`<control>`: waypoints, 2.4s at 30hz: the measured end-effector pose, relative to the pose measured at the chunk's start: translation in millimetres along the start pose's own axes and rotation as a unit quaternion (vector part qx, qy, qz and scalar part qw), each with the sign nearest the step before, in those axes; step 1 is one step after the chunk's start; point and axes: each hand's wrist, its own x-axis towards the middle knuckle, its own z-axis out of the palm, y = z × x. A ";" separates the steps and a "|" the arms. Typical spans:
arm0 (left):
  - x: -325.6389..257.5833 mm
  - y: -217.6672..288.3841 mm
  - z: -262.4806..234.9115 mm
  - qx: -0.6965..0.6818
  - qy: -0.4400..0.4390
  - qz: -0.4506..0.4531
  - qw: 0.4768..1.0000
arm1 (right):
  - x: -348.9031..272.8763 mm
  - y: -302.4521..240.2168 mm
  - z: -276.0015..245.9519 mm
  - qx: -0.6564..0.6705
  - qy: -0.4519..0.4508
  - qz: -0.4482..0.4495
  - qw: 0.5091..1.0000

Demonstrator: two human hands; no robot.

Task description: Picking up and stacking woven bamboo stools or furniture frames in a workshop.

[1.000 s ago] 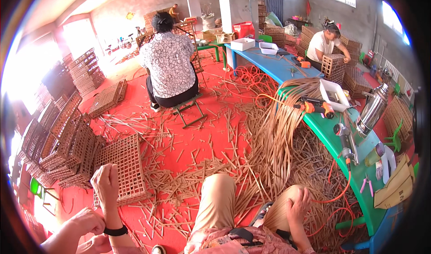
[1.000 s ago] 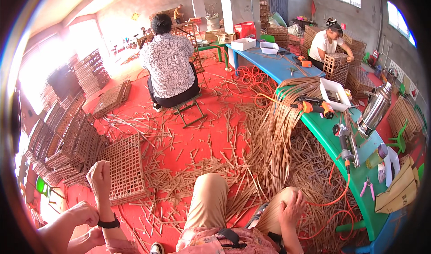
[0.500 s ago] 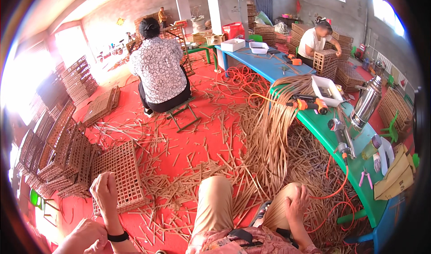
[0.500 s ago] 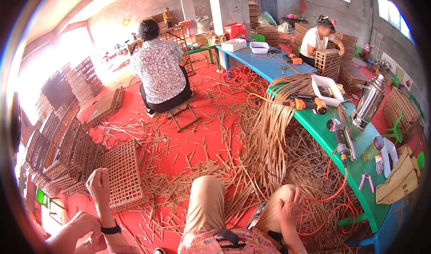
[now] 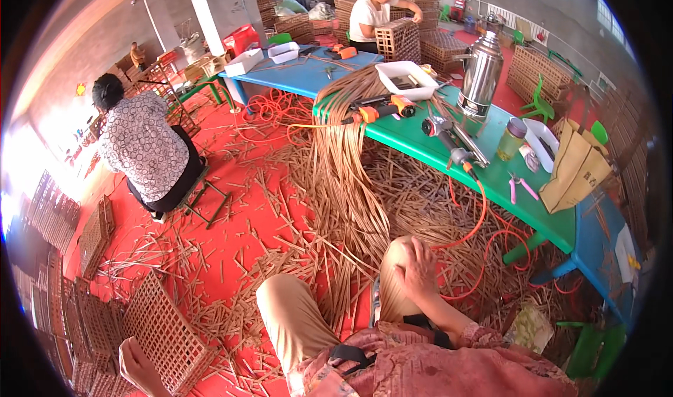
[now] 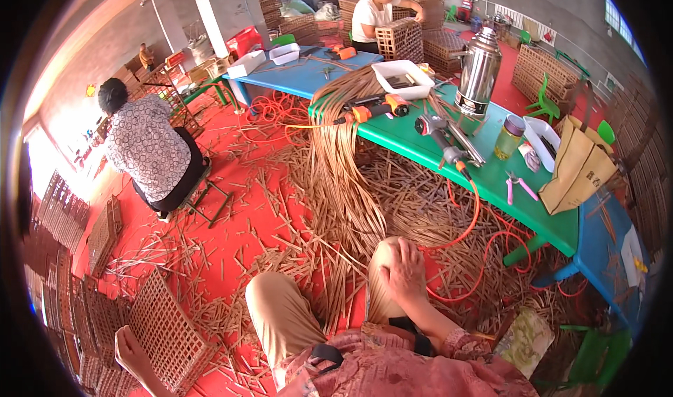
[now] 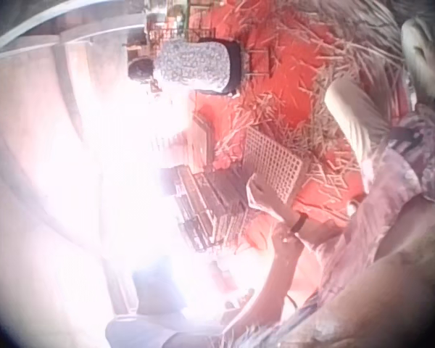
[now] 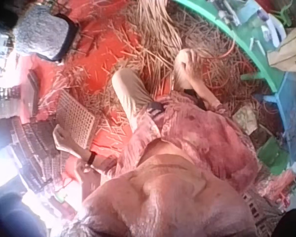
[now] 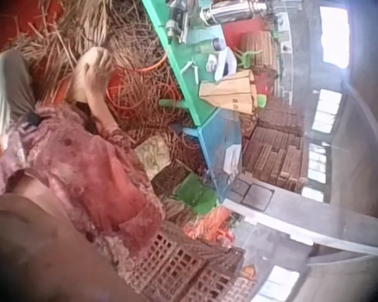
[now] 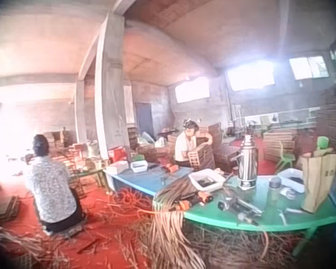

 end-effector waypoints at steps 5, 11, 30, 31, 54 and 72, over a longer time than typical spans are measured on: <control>-5.9 -10.1 -0.1 0.034 -0.036 -0.033 0.998 | -2.9 2.5 0.0 -0.002 -0.001 -0.003 1.000; -8.7 -2.7 0.8 0.010 -0.015 -0.032 0.999 | -2.9 0.5 0.7 -0.005 0.005 -0.006 1.000; 0.4 24.6 6.6 -0.052 -0.004 -0.005 0.999 | -1.7 2.1 2.7 0.002 0.012 -0.008 1.000; 2.0 27.8 5.4 -0.047 -0.012 -0.012 0.999 | -1.5 2.2 3.0 0.002 0.010 -0.008 1.000; 5.2 50.2 4.9 -0.063 -0.006 0.035 0.997 | -1.1 0.7 0.8 -0.005 0.000 -0.008 1.000; -1.8 50.9 11.8 -0.067 -0.021 0.047 0.996 | -2.2 4.6 9.2 -0.004 0.019 -0.008 1.000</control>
